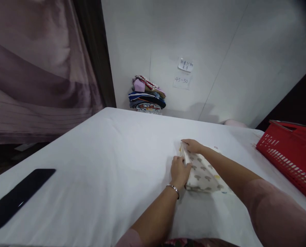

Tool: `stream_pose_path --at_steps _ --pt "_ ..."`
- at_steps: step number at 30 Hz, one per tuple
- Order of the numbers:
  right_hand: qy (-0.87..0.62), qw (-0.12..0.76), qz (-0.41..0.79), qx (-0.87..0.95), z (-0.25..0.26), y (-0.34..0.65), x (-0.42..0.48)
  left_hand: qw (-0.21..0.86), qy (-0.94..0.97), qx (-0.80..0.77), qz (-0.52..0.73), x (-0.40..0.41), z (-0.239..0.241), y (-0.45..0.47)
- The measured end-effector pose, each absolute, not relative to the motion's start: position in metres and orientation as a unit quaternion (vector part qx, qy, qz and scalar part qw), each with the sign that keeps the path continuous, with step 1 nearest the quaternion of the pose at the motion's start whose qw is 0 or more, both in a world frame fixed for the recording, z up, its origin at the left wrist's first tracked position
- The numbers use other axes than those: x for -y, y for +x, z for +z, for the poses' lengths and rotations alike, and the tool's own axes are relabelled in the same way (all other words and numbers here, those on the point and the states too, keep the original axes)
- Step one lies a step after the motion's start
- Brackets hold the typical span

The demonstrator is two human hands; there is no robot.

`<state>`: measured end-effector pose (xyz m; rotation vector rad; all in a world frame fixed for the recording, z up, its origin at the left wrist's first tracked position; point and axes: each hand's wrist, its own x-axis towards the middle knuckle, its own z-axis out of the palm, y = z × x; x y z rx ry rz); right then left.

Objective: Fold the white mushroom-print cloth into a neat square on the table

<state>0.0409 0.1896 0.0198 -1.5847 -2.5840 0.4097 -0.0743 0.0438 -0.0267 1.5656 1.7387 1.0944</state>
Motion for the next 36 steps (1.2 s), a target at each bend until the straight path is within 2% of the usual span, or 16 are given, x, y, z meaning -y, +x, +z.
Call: stream_pose_path --at_steps 7,21,29,36 --pt "-0.512 0.040 0.162 0.843 0.028 0.035 -0.201 0.283 0.582 -0.629 0.431 -0.044 -0.028 -0.075" --pt "-0.523 0.114 0.311 0.786 0.017 0.040 -0.195 0.260 0.599 -0.650 0.389 -0.047 -0.028 -0.072" --pt "-0.468 0.148 0.161 0.856 -0.009 0.041 -0.195 0.244 0.610 -0.660 0.364 -0.048 -0.025 -0.074" --pt "-0.472 0.181 0.031 0.862 -0.013 0.047 -0.173 0.224 0.628 -0.661 0.345 -0.046 -0.024 -0.074"
